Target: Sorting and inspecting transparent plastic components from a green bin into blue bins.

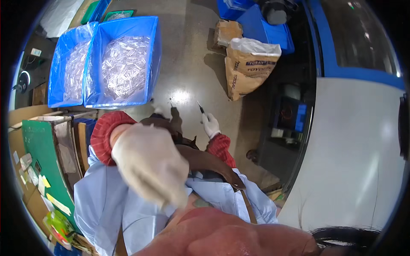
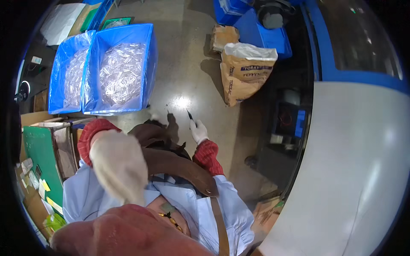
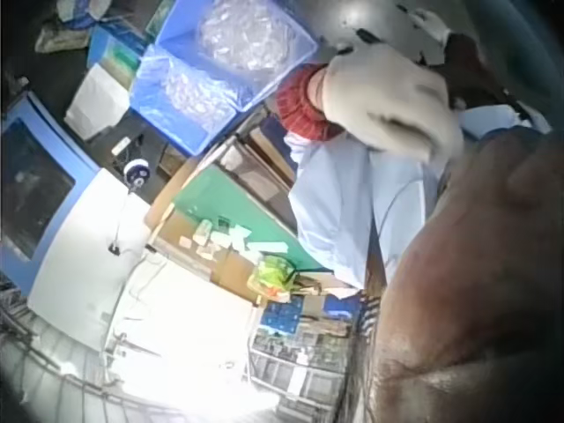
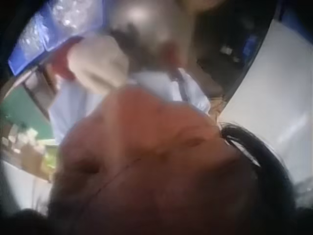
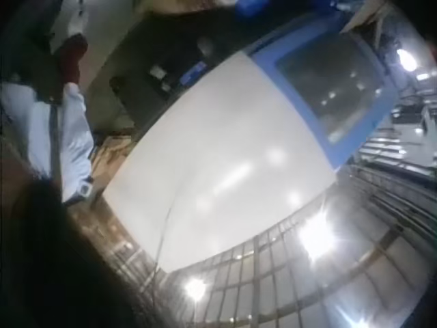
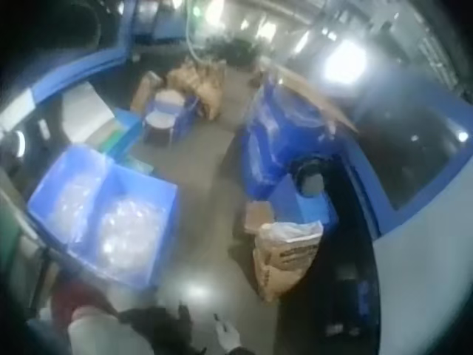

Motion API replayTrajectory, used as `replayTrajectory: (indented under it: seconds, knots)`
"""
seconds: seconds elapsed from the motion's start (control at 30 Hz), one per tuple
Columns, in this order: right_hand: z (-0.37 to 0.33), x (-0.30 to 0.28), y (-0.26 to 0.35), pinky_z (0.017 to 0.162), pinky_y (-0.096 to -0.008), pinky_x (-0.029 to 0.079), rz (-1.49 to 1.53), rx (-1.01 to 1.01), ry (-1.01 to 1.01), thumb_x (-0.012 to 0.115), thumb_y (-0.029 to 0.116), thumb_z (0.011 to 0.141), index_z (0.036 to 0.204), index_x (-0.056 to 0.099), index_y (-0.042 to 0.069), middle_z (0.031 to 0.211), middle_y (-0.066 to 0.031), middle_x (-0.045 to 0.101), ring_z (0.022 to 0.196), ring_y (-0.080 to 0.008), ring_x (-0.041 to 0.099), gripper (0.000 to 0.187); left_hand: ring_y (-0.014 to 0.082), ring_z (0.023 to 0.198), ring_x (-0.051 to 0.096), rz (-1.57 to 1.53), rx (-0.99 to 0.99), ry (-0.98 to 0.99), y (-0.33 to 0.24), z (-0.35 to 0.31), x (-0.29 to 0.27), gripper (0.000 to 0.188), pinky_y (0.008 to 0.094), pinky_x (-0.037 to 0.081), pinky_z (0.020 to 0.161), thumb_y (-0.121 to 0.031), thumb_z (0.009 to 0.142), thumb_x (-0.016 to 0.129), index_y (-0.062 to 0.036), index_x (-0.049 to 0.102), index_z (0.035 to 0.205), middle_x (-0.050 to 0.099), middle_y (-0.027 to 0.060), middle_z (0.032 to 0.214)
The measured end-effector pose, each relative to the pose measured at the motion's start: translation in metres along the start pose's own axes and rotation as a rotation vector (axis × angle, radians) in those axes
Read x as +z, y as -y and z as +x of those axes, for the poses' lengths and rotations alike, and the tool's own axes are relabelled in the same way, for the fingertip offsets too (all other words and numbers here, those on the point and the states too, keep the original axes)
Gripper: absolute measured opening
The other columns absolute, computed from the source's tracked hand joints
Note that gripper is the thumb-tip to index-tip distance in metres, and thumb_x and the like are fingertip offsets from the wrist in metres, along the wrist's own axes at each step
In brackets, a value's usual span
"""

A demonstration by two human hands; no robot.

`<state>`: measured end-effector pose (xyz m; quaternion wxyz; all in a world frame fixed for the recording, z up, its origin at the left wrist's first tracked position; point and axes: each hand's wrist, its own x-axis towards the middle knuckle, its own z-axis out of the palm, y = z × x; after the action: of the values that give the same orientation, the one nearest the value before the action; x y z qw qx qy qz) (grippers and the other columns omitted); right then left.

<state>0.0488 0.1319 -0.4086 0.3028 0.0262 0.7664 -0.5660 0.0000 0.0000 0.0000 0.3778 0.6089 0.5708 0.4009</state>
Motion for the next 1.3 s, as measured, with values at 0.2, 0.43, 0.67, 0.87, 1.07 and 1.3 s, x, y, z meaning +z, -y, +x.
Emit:
replayTrajectory:
  seconds: [0.2, 0.43, 0.67, 0.87, 1.07, 1.3]
  knots:
    - [0.057, -0.239, 0.047, 0.053, -0.0241, 0.043, 0.074, -0.017, -0.042, 0.042, 0.020, 0.095, 0.098, 0.054, 0.005, 0.070, -0.0018, 0.052, 0.060, -0.0094, 0.050, 0.020, 0.0072, 0.058, 0.048, -0.931, -0.197, -1.451, 0.231, 0.049, 0.007, 0.021, 0.0197, 0.040, 0.052, -0.018, 0.088, 0.055, 0.0002, 0.061, 0.097, 0.055, 0.0006, 0.074]
    - [0.183, -0.366, 0.110, 0.051, -0.0232, 0.042, -0.180, -0.640, 0.159, 0.041, 0.018, 0.095, 0.098, 0.050, 0.010, 0.076, -0.0012, 0.054, 0.060, -0.0102, 0.049, 0.012, 0.0093, 0.065, 0.058, -0.787, -0.446, -2.030, 0.316, 0.085, -0.063, 0.025, 0.0245, 0.047, 0.057, -0.024, 0.083, 0.060, -0.0015, 0.064, 0.092, 0.062, 0.0042, 0.077]
    - [0.312, -0.375, 0.251, 0.043, -0.0226, 0.038, -0.356, 0.030, 0.555, 0.040, 0.022, 0.094, 0.092, 0.051, 0.013, 0.073, 0.0018, 0.053, 0.053, -0.0085, 0.046, 0.014, 0.0098, 0.067, 0.058, -0.882, -0.504, -2.820, 0.287, 0.143, -0.060, 0.025, 0.0238, 0.047, 0.059, -0.023, 0.084, 0.058, -0.0015, 0.063, 0.096, 0.062, 0.0031, 0.080]
    - [0.381, -0.295, 0.325, 0.042, -0.0185, 0.034, -0.450, -0.159, 0.902, 0.040, 0.023, 0.094, 0.098, 0.053, 0.010, 0.074, 0.0023, 0.051, 0.052, -0.0041, 0.043, 0.018, 0.0301, 0.097, 0.056, -0.298, -2.080, -3.180, 0.240, 0.212, -0.052, 0.030, 0.0356, 0.044, 0.087, -0.015, 0.076, 0.062, -0.0035, 0.061, 0.104, 0.059, 0.0155, 0.105]
    - [0.309, -0.231, 0.317, 0.045, -0.0174, 0.036, -0.468, -0.066, 1.173, 0.041, 0.021, 0.095, 0.101, 0.054, 0.005, 0.076, 0.0008, 0.056, 0.055, -0.0034, 0.046, 0.021, 0.0336, 0.130, 0.026, -0.027, -3.285, -1.645, 0.198, 0.186, 0.041, 0.071, 0.0528, 0.022, 0.105, -0.019, 0.069, 0.068, -0.0154, 0.037, 0.133, 0.034, 0.0103, 0.138]
    - [0.329, -0.239, 0.317, 0.045, -0.0180, 0.037, -0.474, 0.005, 1.116, 0.041, 0.019, 0.095, 0.107, 0.053, 0.002, 0.078, -0.0015, 0.058, 0.054, -0.0041, 0.046, 0.024, 0.0204, 0.108, 0.048, -0.303, -2.794, -1.379, 0.213, 0.139, 0.062, 0.019, 0.0489, 0.023, 0.103, -0.017, 0.075, 0.058, -0.0155, 0.060, 0.093, 0.057, 0.0026, 0.098]
